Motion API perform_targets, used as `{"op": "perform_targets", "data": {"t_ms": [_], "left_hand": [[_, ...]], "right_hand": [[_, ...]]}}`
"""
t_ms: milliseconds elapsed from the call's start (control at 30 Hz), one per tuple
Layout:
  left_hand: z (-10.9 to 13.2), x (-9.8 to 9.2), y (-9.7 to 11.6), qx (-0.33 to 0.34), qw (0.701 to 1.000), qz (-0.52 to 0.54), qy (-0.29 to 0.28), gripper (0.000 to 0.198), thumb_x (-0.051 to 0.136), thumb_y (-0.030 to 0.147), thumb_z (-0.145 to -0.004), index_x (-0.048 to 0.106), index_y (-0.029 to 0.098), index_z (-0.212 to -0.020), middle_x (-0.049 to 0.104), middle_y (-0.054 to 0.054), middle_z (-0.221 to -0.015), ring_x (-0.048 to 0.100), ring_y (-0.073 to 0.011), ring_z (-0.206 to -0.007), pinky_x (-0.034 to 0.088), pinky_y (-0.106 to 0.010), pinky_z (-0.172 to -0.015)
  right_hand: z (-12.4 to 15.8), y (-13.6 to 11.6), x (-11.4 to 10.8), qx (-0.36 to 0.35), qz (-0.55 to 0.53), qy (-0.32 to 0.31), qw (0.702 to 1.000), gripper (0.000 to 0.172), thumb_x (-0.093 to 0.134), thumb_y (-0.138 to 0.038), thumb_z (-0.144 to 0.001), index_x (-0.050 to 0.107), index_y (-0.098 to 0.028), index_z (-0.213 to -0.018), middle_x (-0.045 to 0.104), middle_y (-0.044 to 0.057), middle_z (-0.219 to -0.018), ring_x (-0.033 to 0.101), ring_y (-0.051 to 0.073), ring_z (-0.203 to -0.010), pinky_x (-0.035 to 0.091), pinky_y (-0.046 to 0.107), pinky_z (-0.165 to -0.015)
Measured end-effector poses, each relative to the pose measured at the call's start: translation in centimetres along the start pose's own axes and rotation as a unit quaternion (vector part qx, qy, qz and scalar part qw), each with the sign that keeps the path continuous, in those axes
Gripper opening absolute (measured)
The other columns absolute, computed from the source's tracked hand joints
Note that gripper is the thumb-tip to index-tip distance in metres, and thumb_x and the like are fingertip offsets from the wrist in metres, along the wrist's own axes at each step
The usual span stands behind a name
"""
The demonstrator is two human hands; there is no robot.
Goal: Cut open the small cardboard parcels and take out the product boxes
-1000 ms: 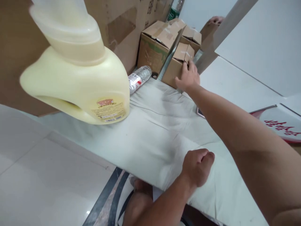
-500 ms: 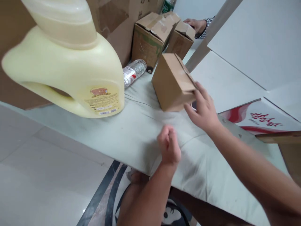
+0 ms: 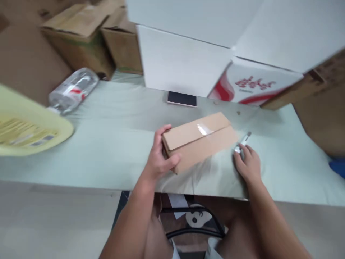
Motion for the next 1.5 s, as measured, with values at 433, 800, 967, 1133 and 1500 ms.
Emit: {"op": "perform_targets", "data": {"t_ms": [433, 800, 967, 1133, 1500], "left_hand": [[-2.4, 7.0, -1.0, -0.046, 0.992, 0.102, -0.062, 0.075, 0.085, 0.051, -0.059, 0.055, 0.040, -0.127, 0.064, -0.002, -0.111, 0.065, -0.0244, -0.099, 0.056, -0.044, -0.097], [-1.6, 6.9, 0.2, -0.040, 0.997, 0.021, -0.061, 0.079, 0.090, 0.053, -0.062, 0.052, 0.038, -0.129, 0.061, -0.004, -0.120, 0.064, -0.0230, -0.104, 0.055, -0.037, -0.090], [-0.2, 7.2, 1.2, -0.070, 0.995, -0.003, -0.077, 0.072, 0.089, 0.048, -0.068, 0.053, 0.036, -0.130, 0.062, -0.005, -0.124, 0.065, -0.0237, -0.102, 0.056, -0.035, -0.084], [0.7, 7.5, 1.9, -0.075, 0.996, -0.013, -0.051, 0.054, 0.083, 0.050, -0.075, 0.061, 0.032, -0.121, 0.062, -0.007, -0.128, 0.062, -0.0240, -0.108, 0.055, -0.035, -0.085], [-0.3, 7.4, 0.6, -0.035, 0.998, -0.027, -0.035, 0.052, 0.083, 0.059, -0.067, 0.060, 0.027, -0.100, 0.062, -0.009, -0.116, 0.057, -0.0305, -0.118, 0.050, -0.045, -0.099]], "right_hand": [[0.6, 2.7, -4.6, 0.222, -0.509, 0.030, 0.831, 0.034, 0.055, -0.031, -0.085, 0.050, -0.026, -0.118, 0.062, -0.005, -0.075, 0.054, 0.012, -0.052, 0.041, 0.025, -0.050], [3.2, -2.8, -13.4, -0.103, -0.712, 0.082, 0.690, 0.022, 0.074, -0.027, -0.084, 0.070, -0.035, -0.105, 0.052, -0.007, -0.057, 0.044, 0.010, -0.044, 0.040, 0.024, -0.045], [3.9, -7.6, -14.8, -0.161, -0.643, 0.105, 0.741, 0.020, 0.062, -0.036, -0.095, 0.074, -0.025, -0.084, 0.049, -0.003, -0.056, 0.039, 0.010, -0.045, 0.030, 0.025, -0.043], [5.0, -8.9, -13.6, -0.141, -0.538, 0.052, 0.829, 0.024, 0.061, -0.030, -0.096, 0.076, -0.023, -0.079, 0.057, -0.001, -0.056, 0.043, 0.012, -0.044, 0.028, 0.029, -0.044], [5.1, -8.6, -12.7, -0.233, -0.399, 0.083, 0.883, 0.013, 0.075, -0.034, -0.088, 0.078, -0.027, -0.099, 0.068, -0.001, -0.066, 0.060, 0.017, -0.051, 0.046, 0.032, -0.045]]}}
Point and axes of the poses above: each hand's wrist, its own z-axis away from the middle knuckle, its own x-axis out of the palm, y = z × x, the point moved 3 cm from there along -z, towards the middle knuckle
